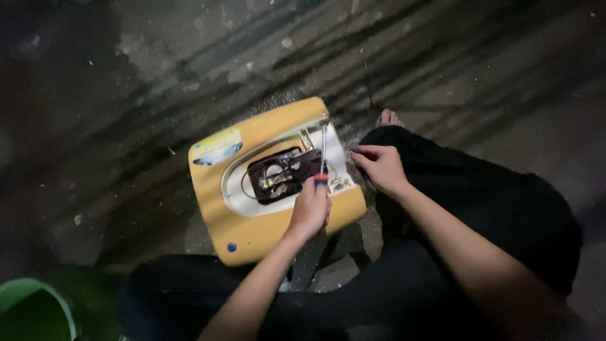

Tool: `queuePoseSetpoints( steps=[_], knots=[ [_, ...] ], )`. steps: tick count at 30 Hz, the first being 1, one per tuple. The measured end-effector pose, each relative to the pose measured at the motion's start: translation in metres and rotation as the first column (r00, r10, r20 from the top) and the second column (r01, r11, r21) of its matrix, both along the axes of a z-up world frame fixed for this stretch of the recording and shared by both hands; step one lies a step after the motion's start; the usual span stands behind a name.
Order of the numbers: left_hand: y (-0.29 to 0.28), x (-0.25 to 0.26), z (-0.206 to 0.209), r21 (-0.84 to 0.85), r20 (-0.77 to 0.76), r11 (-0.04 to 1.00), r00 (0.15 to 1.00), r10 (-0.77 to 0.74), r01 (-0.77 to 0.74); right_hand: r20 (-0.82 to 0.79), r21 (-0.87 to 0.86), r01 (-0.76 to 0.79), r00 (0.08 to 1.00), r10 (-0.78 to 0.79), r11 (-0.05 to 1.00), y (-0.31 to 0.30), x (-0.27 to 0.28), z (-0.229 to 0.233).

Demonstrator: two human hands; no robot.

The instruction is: Tightening internal screws and adjusting components inside a yellow appliance using a screwdriver while sitting on the floor.

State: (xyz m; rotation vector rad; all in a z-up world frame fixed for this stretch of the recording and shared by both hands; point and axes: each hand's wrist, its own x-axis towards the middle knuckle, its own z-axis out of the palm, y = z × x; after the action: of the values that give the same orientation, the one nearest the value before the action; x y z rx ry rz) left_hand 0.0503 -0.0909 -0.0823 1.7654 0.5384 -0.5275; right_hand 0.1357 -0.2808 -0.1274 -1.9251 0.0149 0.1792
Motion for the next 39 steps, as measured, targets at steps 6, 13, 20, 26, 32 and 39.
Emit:
queuePoseSetpoints(
  steps=[6,13,20,26,32,39],
  knots=[
    [-0.014,-0.02,0.064,0.164,-0.022,0.98,0.994,-0.106,0.109,-0.019,0.125,-0.033,0.999,0.035,0.992,0.009,0.019,-0.049],
    [-0.019,-0.02,0.062,0.295,-0.052,0.925,0.971,-0.235,0.24,0.11,-0.083,-0.027,0.993,0.037,0.996,0.011,0.014,-0.073],
    [-0.019,-0.024,0.053,0.33,-0.048,0.885,0.942,-0.333,0.33,0.465,-0.178,0.024,0.883,0.063,0.984,0.01,0.012,-0.086],
    [-0.021,-0.027,0.043,0.346,-0.007,0.881,0.94,-0.342,0.323,0.459,-0.164,0.002,0.885,0.075,0.987,0.009,0.015,-0.091],
    [-0.023,-0.026,0.042,0.375,0.065,0.876,0.934,-0.351,0.303,0.468,-0.197,-0.028,0.876,0.119,0.98,0.01,0.014,-0.079],
    [-0.023,-0.026,0.045,0.328,0.166,0.922,0.948,-0.271,0.206,0.481,-0.21,-0.049,0.864,0.147,0.977,0.008,0.016,-0.084]
  ],
)
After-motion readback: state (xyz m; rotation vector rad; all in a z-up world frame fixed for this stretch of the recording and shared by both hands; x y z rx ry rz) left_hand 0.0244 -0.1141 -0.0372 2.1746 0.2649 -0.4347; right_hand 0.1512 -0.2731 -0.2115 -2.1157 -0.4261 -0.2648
